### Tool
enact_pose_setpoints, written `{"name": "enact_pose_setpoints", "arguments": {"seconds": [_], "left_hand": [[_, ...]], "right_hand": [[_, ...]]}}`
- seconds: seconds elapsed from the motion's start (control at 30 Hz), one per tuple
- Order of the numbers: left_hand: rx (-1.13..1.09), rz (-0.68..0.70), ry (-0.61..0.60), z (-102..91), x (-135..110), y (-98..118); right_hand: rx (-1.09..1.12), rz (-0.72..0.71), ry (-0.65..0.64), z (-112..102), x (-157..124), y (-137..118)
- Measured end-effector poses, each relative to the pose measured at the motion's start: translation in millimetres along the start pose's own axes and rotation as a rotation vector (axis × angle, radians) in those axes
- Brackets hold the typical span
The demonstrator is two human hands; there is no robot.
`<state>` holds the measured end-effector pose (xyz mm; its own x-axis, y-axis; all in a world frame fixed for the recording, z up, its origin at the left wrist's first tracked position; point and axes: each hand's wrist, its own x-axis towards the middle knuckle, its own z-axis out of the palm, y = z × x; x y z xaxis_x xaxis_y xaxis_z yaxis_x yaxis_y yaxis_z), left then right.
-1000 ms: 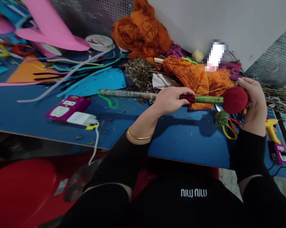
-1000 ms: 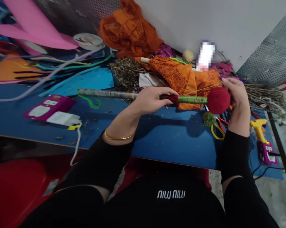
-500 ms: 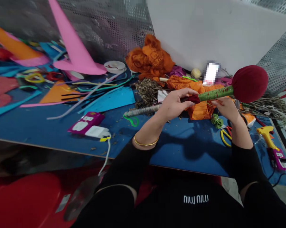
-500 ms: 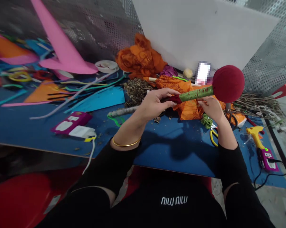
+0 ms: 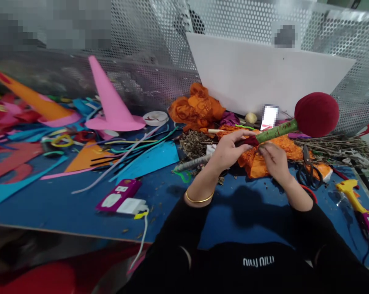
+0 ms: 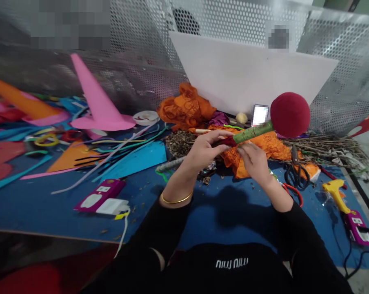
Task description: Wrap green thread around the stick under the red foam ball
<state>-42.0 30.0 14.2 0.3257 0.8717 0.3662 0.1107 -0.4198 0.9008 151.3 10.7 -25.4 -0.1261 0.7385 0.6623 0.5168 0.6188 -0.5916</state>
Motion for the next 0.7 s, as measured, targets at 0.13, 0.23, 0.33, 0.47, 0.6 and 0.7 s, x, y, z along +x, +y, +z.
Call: {"name": "enact_pose_setpoints", "arguments": {"seconds": [0.13, 0.23, 0.33, 0.47, 0.6, 0.7], "left_hand": [[-0.109, -0.030, 0.009, -2.2, 9.7, -12.2], [-0.212, -0.048, -0.031, 3.8, 14.2, -22.4], [-0.232, -0.052, -0.053, 12.6, 14.7, -27.0], [-0.176, -0.061, -0.055, 21.0, 11.6, -22.1], [-0.091, -0.041, -0.013, 28.6, 7.7, -18.3], [0.002, -0.023, 0.045, 35.3, 5.3, -22.4]], "right_hand": [[-0.023, -0.298, 0.184, -1.4, -7.2, -3.6], [0.327, -0.342, 0.131, -0.3, -6.3, -6.9], [0.715, -0.137, 0.140, 5.1, -4.6, -11.9], [0.836, 0.234, 0.295, 8.3, -6.2, -24.6], [0.730, 0.358, 0.398, 3.7, -11.7, -39.4], [0.707, 0.365, 0.445, 3.6, -15.2, -46.3]]}}
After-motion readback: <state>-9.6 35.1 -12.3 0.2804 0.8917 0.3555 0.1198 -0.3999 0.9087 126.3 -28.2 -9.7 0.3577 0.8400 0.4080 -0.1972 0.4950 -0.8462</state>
